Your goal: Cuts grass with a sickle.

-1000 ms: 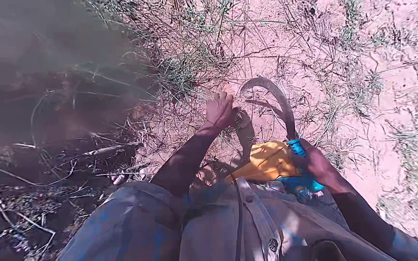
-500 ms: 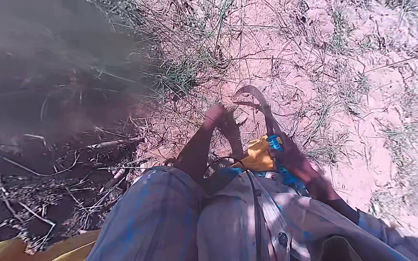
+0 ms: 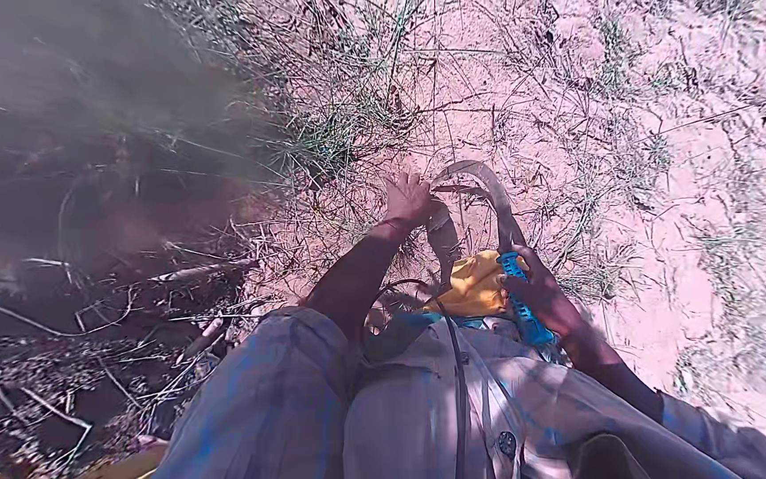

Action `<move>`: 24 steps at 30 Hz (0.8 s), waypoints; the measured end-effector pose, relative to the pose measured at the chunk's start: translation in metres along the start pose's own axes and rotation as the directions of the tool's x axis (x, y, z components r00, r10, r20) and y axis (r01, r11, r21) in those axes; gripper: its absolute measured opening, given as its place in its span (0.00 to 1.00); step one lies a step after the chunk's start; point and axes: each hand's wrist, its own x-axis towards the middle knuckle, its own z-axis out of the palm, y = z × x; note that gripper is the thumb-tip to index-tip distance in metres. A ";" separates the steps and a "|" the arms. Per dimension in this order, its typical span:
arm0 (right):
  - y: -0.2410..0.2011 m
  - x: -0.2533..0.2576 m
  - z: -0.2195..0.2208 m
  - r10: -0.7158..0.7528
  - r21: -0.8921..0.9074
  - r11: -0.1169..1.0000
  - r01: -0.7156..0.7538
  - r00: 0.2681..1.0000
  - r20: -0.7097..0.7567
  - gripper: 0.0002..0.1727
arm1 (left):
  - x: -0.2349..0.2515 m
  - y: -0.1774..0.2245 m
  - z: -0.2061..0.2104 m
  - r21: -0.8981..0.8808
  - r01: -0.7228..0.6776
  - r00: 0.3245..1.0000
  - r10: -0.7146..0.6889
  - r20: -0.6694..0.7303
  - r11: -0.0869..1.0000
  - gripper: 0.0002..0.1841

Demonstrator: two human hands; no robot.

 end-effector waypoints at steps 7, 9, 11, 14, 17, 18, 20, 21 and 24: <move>0.004 0.000 -0.007 -0.014 -0.008 1.000 0.014 1.000 0.010 0.36 | 0.022 0.000 0.039 0.043 0.091 0.996 -0.091 -0.006 0.995 0.26; 0.006 0.002 -0.007 -0.018 -0.017 1.000 0.018 1.000 0.015 0.35 | 0.024 -0.003 0.039 0.027 0.079 0.996 -0.077 -0.041 0.997 0.23; 0.009 0.004 -0.007 -0.009 0.002 1.000 0.009 1.000 0.013 0.34 | 0.029 -0.002 0.044 0.054 0.040 0.998 -0.037 -0.056 0.998 0.20; 0.010 0.005 -0.004 0.001 0.028 1.000 -0.001 1.000 0.011 0.34 | 0.032 0.005 0.038 0.068 0.031 0.999 -0.030 -0.022 0.997 0.18; 0.011 0.007 -0.005 -0.001 0.057 0.998 -0.001 1.000 0.021 0.34 | 0.037 0.009 0.022 0.033 0.037 0.999 -0.037 -0.013 0.999 0.18; 0.012 0.007 -0.005 0.002 0.070 0.998 -0.004 1.000 0.022 0.34 | 0.039 0.010 0.017 0.009 0.031 0.999 -0.031 -0.010 0.999 0.18; 0.010 0.010 -0.003 0.016 0.072 0.997 -0.018 1.000 0.024 0.34 | 0.043 0.010 0.007 -0.040 0.024 1.000 -0.024 -0.013 0.999 0.17; 0.008 0.013 -0.001 0.025 0.049 0.998 -0.026 0.999 0.027 0.33 | 0.046 0.010 0.005 -0.041 0.036 0.999 -0.037 -0.006 0.999 0.17; 0.007 0.021 0.000 0.049 -0.042 0.998 -0.047 0.998 0.050 0.31 | 0.061 0.006 0.015 -0.016 0.068 0.998 -0.068 0.013 0.998 0.18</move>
